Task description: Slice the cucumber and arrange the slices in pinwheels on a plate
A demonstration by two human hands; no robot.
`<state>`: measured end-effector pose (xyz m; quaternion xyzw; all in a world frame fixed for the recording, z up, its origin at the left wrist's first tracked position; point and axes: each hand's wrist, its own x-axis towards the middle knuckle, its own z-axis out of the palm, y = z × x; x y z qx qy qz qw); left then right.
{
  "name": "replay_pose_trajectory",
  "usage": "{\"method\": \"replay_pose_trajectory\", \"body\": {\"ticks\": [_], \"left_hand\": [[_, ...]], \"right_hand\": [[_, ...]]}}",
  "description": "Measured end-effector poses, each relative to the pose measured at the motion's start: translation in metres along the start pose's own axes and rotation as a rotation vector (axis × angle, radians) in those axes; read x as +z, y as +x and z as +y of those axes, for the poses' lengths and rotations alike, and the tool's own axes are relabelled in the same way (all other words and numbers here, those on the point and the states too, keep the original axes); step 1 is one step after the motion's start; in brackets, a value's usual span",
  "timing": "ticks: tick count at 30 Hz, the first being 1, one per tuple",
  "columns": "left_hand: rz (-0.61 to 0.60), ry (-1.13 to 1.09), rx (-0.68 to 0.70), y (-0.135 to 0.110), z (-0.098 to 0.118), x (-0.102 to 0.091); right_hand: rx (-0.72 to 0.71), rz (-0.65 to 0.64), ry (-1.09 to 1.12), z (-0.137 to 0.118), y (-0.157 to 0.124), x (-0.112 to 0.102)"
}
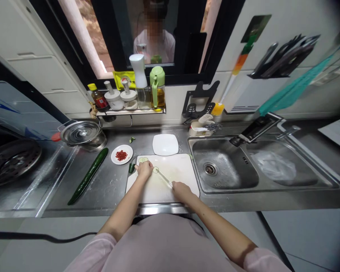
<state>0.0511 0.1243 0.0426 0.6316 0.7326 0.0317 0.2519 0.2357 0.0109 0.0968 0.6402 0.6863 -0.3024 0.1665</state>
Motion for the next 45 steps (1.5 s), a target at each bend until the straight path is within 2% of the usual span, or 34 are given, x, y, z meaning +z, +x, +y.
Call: {"method": "replay_pose_trajectory", "body": {"ticks": [9, 15, 21, 30, 35, 45], "left_hand": [[-0.006, 0.002, -0.007, 0.002, -0.002, 0.001], [-0.006, 0.02, -0.002, -0.001, 0.0, -0.003], [0.024, 0.057, -0.003, -0.011, 0.006, 0.0], [0.127, 0.045, 0.004, -0.024, 0.009, 0.012], [0.128, 0.018, 0.049, -0.031, 0.011, 0.014], [0.118, -0.182, 0.02, -0.044, 0.017, 0.013]], "right_hand": [[-0.019, 0.01, 0.003, -0.006, 0.01, -0.005], [-0.006, 0.086, 0.023, -0.003, 0.003, 0.009], [0.067, 0.16, 0.103, 0.01, -0.008, 0.02], [0.17, 0.196, 0.128, 0.039, -0.007, 0.012], [0.227, 0.233, 0.124, 0.049, -0.005, 0.007], [0.205, 0.201, 0.069, 0.044, -0.002, 0.009]]}}
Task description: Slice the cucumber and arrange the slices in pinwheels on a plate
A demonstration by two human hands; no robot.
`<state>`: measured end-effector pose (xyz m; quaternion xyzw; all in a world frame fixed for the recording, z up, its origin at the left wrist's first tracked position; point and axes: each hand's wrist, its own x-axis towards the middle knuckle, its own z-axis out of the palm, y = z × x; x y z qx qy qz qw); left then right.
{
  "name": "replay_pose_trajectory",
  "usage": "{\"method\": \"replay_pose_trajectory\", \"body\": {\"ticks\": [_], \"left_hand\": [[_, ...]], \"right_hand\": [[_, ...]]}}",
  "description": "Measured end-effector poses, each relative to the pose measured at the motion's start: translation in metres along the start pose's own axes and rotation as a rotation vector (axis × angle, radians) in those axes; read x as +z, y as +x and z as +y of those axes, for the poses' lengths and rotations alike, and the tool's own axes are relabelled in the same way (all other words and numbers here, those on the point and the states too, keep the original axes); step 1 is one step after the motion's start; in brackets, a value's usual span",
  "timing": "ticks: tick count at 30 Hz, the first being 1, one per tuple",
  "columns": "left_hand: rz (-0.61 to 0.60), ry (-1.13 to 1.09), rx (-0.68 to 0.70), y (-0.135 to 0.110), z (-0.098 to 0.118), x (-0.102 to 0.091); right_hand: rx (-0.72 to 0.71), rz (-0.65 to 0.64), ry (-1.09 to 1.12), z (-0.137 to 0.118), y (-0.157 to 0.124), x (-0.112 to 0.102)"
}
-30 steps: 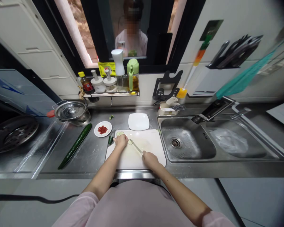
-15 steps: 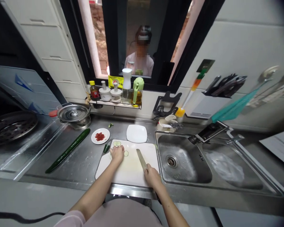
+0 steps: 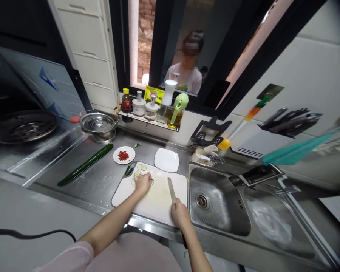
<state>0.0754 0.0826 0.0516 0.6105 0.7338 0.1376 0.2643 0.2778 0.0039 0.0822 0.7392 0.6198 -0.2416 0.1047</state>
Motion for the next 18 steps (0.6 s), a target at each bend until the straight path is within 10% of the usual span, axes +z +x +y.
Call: {"method": "replay_pose_trajectory", "body": {"ticks": [18], "left_hand": [[0.19, -0.164, -0.162, -0.049, -0.075, -0.018]], "right_hand": [[-0.001, -0.033, -0.038, -0.004, 0.002, -0.002]]}}
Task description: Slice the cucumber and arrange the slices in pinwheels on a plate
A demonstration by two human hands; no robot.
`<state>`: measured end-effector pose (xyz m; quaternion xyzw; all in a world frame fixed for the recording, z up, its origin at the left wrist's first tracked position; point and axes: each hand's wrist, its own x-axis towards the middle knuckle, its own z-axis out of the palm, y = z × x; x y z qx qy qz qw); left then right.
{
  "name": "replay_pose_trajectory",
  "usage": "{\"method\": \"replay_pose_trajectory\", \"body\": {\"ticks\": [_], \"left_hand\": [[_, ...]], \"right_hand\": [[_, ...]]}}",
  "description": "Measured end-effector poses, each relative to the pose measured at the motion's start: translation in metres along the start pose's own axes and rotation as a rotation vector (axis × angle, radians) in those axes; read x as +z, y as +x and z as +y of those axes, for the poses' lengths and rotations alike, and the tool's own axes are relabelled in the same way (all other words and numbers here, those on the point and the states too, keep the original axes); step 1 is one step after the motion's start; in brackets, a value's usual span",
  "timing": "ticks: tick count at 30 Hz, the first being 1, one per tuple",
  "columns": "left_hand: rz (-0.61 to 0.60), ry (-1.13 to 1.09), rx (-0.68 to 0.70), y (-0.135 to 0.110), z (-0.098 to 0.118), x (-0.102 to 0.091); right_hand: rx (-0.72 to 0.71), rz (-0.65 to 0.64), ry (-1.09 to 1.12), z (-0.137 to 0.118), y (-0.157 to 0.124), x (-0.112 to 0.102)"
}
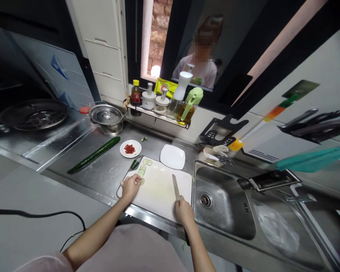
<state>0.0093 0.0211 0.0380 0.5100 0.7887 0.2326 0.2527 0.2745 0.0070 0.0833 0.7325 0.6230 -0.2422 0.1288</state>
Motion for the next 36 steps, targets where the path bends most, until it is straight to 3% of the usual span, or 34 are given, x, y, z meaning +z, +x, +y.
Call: {"method": "replay_pose_trajectory", "body": {"ticks": [10, 36], "left_hand": [[0.038, 0.078, -0.027, 0.018, -0.002, -0.003], [0.028, 0.194, 0.036, 0.018, -0.001, -0.004]], "right_hand": [[-0.005, -0.011, -0.015, -0.003, 0.0, -0.002], [-0.023, 0.002, -0.008, -0.004, 0.001, -0.003]]}}
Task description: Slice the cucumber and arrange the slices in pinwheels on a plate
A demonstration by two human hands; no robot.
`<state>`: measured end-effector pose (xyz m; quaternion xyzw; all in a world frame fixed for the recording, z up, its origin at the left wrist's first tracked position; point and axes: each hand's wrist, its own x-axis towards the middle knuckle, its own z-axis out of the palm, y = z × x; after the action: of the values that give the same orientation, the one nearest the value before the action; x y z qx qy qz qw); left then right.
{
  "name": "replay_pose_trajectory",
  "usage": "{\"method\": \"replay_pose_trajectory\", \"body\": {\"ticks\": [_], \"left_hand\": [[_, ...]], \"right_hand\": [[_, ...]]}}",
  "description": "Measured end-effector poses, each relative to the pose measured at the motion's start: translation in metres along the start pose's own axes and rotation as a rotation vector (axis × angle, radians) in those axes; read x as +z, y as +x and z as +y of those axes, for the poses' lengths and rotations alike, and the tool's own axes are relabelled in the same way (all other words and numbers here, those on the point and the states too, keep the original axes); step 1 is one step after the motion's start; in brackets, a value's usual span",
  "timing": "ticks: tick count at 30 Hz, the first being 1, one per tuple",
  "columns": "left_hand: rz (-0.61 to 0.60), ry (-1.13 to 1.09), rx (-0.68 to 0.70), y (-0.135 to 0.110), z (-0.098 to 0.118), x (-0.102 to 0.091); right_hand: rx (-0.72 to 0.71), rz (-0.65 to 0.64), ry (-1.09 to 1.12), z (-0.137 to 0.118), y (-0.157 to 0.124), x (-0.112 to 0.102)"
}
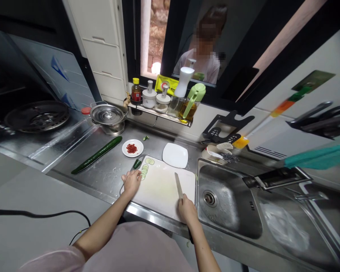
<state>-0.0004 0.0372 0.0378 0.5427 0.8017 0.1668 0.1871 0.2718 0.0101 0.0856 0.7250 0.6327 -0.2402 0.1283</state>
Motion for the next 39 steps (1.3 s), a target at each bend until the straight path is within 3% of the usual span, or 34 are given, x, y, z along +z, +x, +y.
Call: {"method": "replay_pose_trajectory", "body": {"ticks": [8, 13, 24, 31, 39], "left_hand": [[0.022, 0.023, -0.019, 0.0, -0.001, 0.002], [0.025, -0.018, 0.016, 0.006, 0.015, 0.003], [-0.057, 0.128, 0.092, 0.07, 0.068, 0.004], [-0.074, 0.265, 0.15, 0.083, 0.067, 0.009], [-0.086, 0.244, 0.213, 0.089, 0.064, 0.008]], "right_hand": [[0.004, -0.011, -0.006, -0.003, -0.002, -0.004], [0.012, -0.015, -0.014, -0.005, -0.003, -0.006], [0.004, -0.005, -0.011, -0.003, -0.002, -0.004], [-0.017, 0.013, -0.012, -0.002, 0.001, -0.002], [0.003, -0.011, -0.021, -0.005, 0.0, -0.005]]}}
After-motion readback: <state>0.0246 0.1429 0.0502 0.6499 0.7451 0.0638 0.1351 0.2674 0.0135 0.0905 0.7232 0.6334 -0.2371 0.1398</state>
